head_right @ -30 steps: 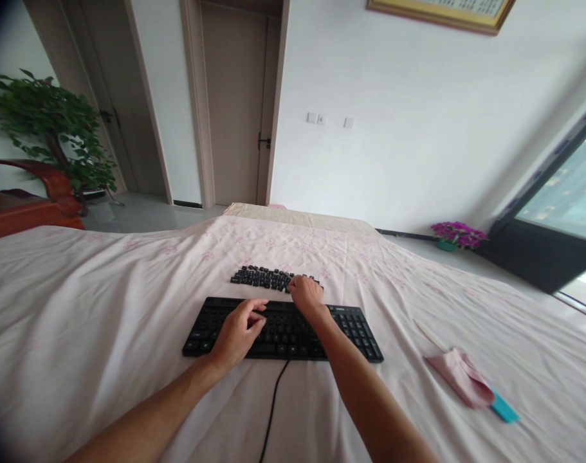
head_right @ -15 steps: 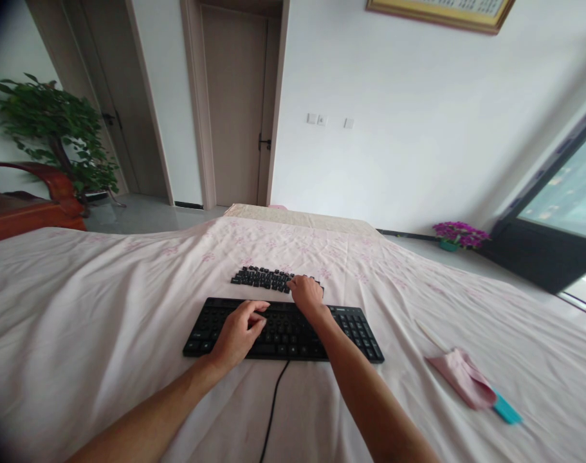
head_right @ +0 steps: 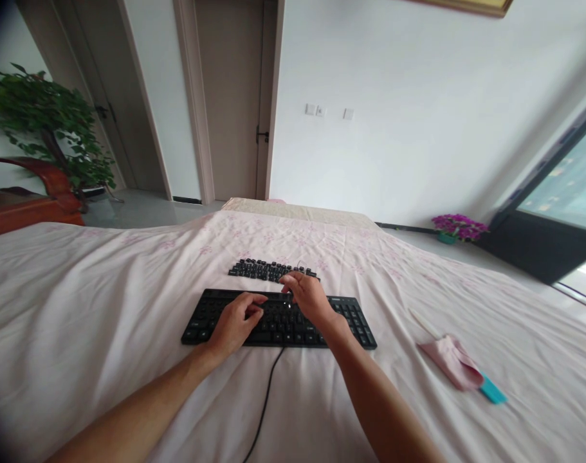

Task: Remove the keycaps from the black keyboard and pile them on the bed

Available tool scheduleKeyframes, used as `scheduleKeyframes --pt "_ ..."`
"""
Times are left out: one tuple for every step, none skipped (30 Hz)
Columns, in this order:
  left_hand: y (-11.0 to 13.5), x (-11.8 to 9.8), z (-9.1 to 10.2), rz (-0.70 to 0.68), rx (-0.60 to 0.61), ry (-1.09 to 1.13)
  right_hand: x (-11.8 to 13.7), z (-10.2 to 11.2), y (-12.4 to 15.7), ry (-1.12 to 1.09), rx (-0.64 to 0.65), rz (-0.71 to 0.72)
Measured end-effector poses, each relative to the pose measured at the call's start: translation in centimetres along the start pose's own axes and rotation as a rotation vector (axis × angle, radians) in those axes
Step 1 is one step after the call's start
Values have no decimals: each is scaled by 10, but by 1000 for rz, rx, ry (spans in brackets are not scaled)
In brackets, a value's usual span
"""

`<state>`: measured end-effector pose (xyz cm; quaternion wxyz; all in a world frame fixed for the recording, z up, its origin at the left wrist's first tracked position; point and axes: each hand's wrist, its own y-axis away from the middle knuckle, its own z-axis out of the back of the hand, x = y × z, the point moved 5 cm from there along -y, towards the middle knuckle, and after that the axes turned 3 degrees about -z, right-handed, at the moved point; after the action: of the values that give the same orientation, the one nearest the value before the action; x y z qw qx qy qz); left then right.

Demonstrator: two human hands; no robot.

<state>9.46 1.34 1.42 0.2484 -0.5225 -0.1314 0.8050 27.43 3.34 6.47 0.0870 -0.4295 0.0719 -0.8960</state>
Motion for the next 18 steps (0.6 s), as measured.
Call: scheduleKeyframes --pt "0 0 0 1 5 2 -3 -3 4 -62 35 -36" --pt "0 -1 -1 4 9 3 -5 -7 9 -109 69 -68" --pt "0 -1 -1 6 14 3 -7 -9 13 -142 98 -88" --pt "1 -1 -1 7 20 1 -7 -11 16 -164 120 -94" --pt "1 -2 -2 6 26 -3 -6 -11 19 -176 132 -90" --pt "1 -2 -2 5 31 -8 -4 -11 21 -182 136 -76" --pt "1 -2 -2 2 36 -15 -2 -10 23 -185 137 -59" --pt "2 -2 -3 -1 41 -22 0 -10 24 -186 138 -44" --pt "2 -2 -3 -3 45 -28 2 -9 25 -184 140 -31" --pt "3 -2 -3 -5 49 -32 4 -9 26 -184 146 -23" --pt "3 -2 -4 -5 54 -34 5 -10 27 -186 157 -17" --pt "3 -2 -4 -6 59 -37 6 -11 27 -188 172 -10" --pt "3 -2 -4 -7 65 -41 7 -12 28 -188 183 0" --pt "3 -2 -4 -7 69 -48 8 -13 29 -185 194 13" --pt "3 -2 -4 -8 73 -56 8 -15 30 -179 206 26" --pt "3 -3 -4 -8 75 -65 8 -17 30 -170 213 38" --pt "3 -3 -4 -9 77 -73 8 -18 31 -158 218 46" --pt "3 -4 -4 -11 80 -78 8 -20 31 -146 223 51"
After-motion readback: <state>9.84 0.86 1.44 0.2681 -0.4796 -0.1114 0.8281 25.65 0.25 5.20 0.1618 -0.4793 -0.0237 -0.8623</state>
